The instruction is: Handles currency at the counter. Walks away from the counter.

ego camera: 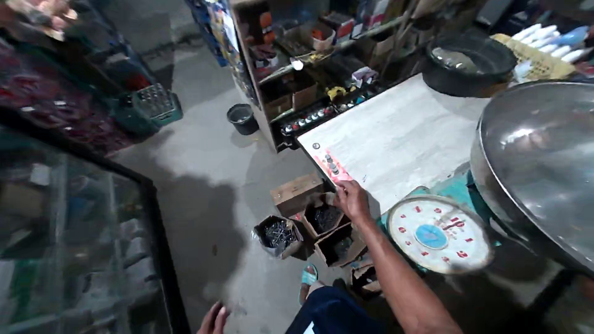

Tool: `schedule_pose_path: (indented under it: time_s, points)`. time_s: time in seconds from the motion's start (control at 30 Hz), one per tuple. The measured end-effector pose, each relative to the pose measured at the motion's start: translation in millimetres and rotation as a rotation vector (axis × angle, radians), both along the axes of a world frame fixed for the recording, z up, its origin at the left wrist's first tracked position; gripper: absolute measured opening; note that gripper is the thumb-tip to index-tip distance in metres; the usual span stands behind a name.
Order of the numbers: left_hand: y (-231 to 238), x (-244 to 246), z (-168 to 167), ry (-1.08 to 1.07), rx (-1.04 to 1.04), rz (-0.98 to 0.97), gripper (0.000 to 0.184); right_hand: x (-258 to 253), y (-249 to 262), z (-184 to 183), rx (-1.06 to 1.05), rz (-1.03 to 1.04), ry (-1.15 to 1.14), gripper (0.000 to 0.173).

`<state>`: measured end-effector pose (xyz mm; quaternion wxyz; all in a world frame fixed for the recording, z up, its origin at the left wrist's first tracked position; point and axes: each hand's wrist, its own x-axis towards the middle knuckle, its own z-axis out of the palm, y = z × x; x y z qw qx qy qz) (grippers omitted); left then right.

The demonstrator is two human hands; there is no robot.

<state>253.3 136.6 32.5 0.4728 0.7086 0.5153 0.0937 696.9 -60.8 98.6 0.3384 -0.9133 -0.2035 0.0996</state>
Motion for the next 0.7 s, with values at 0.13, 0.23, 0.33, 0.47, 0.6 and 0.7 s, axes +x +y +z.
schedule_pose_path:
  time_s: [0.13, 0.23, 0.33, 0.47, 0.6, 0.7]
  points:
    - [48.6, 169.3, 15.5, -0.218, 0.096, -0.406, 0.037, 62.2, 24.1, -0.5, -0.159, -0.060, 0.074, 0.033]
    - [74.8, 301.4, 51.5, -0.240, 0.216, -0.759, 0.037, 84.6, 35.9, -14.6, -0.253, 0.014, 0.086, 0.041]
    - [86.5, 412.0, 72.3, -0.196, 0.344, -1.019, 0.036, 91.5, 40.0, -23.4, -0.350, 0.104, 0.079, 0.040]
    - [90.9, 514.4, 68.3, -0.135, 0.476, -1.240, 0.035, 98.4, 39.8, -19.2, -0.399, 0.156, 0.092, 0.037]
    - [96.7, 571.6, 45.9, -0.052, 0.555, -1.418, 0.037, 96.6, 44.4, -22.6, -0.424, 0.132, 0.070, 0.033]
    - [96.0, 604.4, 32.6, -0.043, 0.568, -1.553, 0.032, 98.4, 51.0, -15.0, -0.456, 0.065, 0.109, 0.031]
